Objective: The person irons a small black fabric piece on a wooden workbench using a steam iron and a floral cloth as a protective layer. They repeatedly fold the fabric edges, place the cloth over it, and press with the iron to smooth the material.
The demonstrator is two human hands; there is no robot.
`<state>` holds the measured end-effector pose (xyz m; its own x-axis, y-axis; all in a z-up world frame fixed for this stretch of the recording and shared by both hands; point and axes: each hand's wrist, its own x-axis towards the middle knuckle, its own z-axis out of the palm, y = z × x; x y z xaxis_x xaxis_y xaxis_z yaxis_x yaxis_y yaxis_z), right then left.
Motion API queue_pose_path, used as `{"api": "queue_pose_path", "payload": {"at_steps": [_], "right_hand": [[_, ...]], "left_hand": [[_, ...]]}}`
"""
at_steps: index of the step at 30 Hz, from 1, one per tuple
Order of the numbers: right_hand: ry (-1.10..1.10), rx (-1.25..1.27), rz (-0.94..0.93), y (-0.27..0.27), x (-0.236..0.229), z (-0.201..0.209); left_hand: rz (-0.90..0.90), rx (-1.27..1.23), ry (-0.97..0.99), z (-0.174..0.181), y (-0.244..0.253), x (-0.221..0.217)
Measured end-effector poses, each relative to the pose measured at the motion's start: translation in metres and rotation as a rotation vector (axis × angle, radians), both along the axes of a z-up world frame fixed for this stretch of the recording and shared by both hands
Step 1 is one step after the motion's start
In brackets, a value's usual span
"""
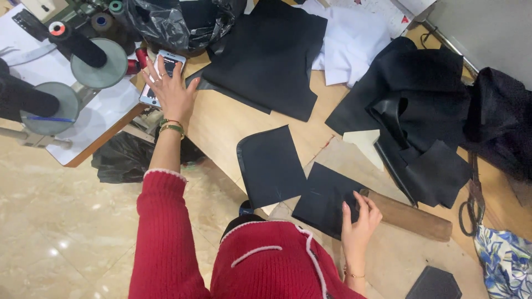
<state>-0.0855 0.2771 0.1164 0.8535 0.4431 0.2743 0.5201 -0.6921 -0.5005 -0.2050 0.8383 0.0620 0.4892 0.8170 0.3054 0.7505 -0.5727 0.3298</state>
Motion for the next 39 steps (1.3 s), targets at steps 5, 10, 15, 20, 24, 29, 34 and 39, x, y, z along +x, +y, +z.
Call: {"api": "queue_pose_path", "payload": {"at_steps": [5, 10, 15, 20, 24, 29, 34, 39], "right_hand": [[0.018, -0.004, -0.005, 0.001, 0.007, -0.006], [0.033, -0.009, -0.023, 0.0, 0.01, -0.006], [0.028, -0.017, -0.049, -0.004, 0.013, -0.007], [0.047, 0.0, -0.067, 0.003, 0.012, 0.001], [-0.015, -0.008, -0.024, -0.001, 0.017, -0.009], [-0.014, -0.003, -0.027, -0.001, 0.013, -0.005], [-0.029, -0.009, -0.036, -0.005, 0.014, -0.009], [-0.004, 0.003, -0.031, -0.003, 0.013, -0.005]], "left_hand": [[-0.014, -0.021, -0.004, 0.004, 0.002, -0.001], [-0.023, -0.015, 0.0, 0.009, 0.001, -0.007], [0.032, 0.024, -0.158, 0.018, -0.014, -0.029], [0.11, 0.054, -0.196, 0.011, -0.033, -0.057], [0.144, 0.109, -0.191, -0.013, -0.035, -0.073], [0.139, 0.099, -0.197, -0.019, -0.037, -0.079], [0.157, 0.047, -0.187, -0.018, -0.04, -0.077], [0.187, 0.021, -0.179, -0.022, -0.029, -0.079]]}}
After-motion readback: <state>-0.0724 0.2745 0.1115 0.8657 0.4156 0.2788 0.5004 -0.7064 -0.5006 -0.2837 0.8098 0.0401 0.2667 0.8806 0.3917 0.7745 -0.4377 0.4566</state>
